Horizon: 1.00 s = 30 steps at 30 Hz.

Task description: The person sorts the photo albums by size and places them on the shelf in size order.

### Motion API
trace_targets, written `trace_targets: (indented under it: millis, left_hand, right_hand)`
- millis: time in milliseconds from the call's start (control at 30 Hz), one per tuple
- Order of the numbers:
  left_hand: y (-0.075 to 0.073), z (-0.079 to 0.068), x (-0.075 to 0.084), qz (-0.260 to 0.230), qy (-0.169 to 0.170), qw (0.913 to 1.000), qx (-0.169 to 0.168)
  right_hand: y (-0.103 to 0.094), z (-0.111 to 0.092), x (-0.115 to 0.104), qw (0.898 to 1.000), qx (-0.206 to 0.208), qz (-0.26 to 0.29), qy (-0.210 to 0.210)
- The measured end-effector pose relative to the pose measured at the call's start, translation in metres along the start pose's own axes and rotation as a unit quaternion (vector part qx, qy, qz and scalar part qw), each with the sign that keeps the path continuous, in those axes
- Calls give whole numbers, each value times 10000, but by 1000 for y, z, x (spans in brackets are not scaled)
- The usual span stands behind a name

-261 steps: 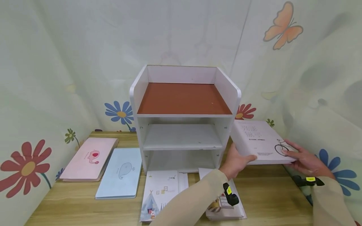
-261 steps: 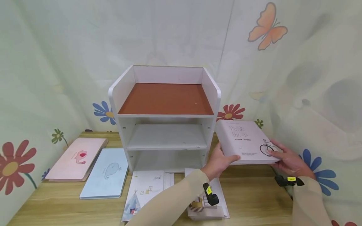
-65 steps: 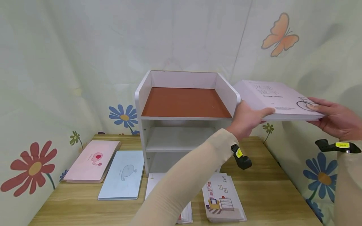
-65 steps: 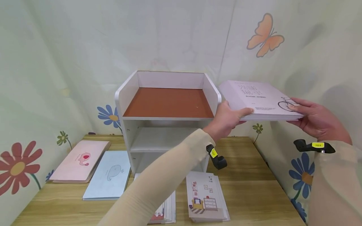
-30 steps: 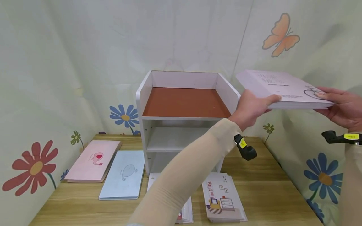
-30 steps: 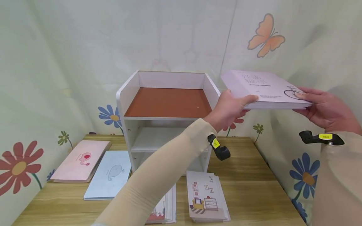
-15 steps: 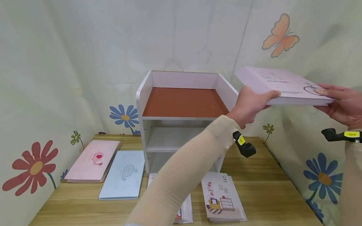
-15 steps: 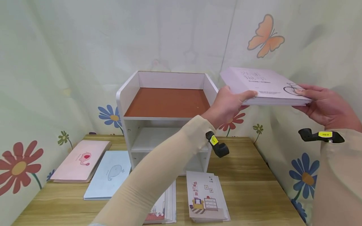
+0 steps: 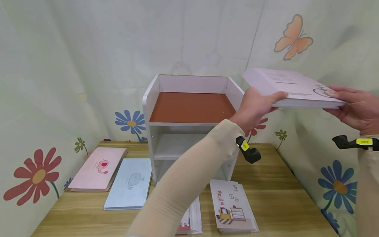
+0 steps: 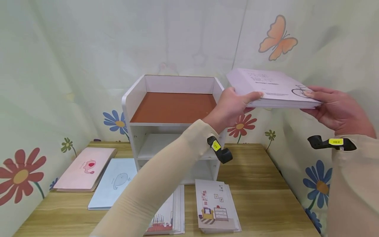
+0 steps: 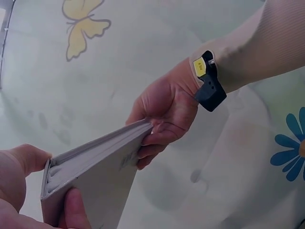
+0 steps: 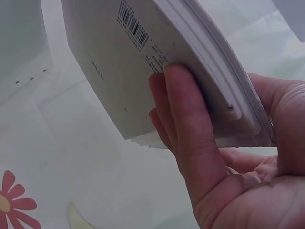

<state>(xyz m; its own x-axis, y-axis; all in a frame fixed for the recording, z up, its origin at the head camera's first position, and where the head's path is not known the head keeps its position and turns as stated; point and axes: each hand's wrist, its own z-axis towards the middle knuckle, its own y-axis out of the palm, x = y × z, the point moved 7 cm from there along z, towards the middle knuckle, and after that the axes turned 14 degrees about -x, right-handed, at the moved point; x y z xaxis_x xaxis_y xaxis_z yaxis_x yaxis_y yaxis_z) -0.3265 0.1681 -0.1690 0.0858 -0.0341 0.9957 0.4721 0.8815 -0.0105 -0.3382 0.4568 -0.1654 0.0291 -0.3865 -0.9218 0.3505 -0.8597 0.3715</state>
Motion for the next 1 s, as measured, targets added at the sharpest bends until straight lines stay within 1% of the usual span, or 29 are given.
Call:
trace_targets:
  millis: [133,300,400,467,533,667,767,867,1000]
  left_hand:
    - [-5,0,3,-68,292,9995,-52]
    - [-14,-1,6,129,494,9987,-49]
    - [-18,-2,6,142,541,9984,-76]
    - [-21,-2,7,1,584,9982,-154]
    - [-24,-3,6,-55,548,9984,-154]
    - [-31,-5,4,21,471,9988,-99]
    - [-36,-5,3,-218,565,9980,-164]
    - [-38,-5,3,-619,704,9952,-285]
    - [-43,-8,2,-712,725,9944,-297]
  right_hand:
    - [9,2,3,9999,-107,70,-113]
    - [19,4,6,9993,-263,146,-204]
    - [23,5,8,9994,-273,132,-195]
    - [26,6,10,9994,-263,105,-199]
    - [28,7,12,9993,-275,52,-236]
    - [34,10,17,9987,-369,5,-359]
    - [39,13,20,9977,-477,32,-480]
    - [43,14,23,9971,-508,14,-558]
    - [49,16,27,9971,-476,-21,-597]
